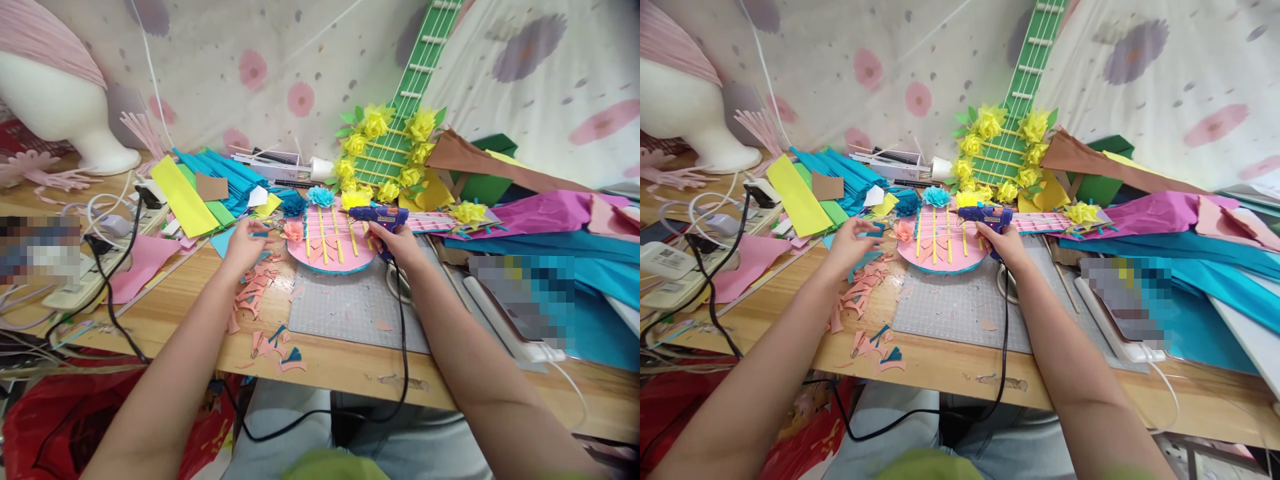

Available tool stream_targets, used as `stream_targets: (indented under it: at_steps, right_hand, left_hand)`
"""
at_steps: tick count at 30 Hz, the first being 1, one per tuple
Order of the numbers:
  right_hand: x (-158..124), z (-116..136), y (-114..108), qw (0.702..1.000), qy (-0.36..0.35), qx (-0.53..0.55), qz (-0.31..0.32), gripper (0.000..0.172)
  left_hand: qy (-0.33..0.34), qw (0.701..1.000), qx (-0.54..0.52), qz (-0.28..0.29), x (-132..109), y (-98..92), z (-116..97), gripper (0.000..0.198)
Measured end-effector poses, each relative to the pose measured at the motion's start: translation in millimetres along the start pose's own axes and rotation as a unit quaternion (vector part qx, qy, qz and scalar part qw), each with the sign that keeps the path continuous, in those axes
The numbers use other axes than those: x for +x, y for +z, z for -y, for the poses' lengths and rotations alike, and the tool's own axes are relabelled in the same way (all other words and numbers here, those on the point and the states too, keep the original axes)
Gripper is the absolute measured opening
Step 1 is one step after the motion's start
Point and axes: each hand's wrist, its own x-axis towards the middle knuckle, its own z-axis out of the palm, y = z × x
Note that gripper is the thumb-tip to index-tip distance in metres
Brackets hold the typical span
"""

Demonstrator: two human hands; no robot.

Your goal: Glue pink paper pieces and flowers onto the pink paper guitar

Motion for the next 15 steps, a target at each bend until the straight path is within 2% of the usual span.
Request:
stream_targets:
  at_steps: [1, 3, 5, 8, 11, 13, 15]
  right_hand:
    - [1.0, -1.7, 0.0, 1.000, -0.001, -0.006, 0.001, 0.044]
    - [2.6, -4.5, -0.3, 1.000, -0.004, -0.014, 0.007, 0.043]
    - [3.3, -6.0, -0.8, 1.000, -0.005, -0.017, 0.012, 0.044]
    - [3.3, -6.5, -1.5, 1.000, -0.002, -0.017, 0.015, 0.046]
    - [3.1, -6.1, -1.9, 1.000, -0.002, -0.015, 0.021, 0.046]
    - [3.4, -5.7, -2.1, 1.000, -0.001, -0.014, 0.026, 0.046]
    - [4.1, -5.4, -2.3, 0.999, 0.001, -0.010, 0.032, 0.047]
  left_hand:
    - [0.038, 0.996, 0.081, -0.003, 8.1, -6.0, 0.0, 0.027]
    - [0.086, 0.967, 0.241, 0.014, 24.1, -14.1, -0.2, 0.020]
    - [0.110, 0.930, 0.340, 0.084, 36.6, -14.7, -1.1, 0.017]
    - [0.154, 0.866, 0.436, 0.188, 46.2, -5.2, -4.4, 0.018]
    - [0.200, 0.795, 0.513, 0.255, 50.5, 5.9, -8.6, 0.021]
    - [0.220, 0.766, 0.535, 0.282, 54.0, 10.5, -11.3, 0.025]
    - [0.228, 0.752, 0.541, 0.301, 58.1, 12.7, -13.5, 0.030]
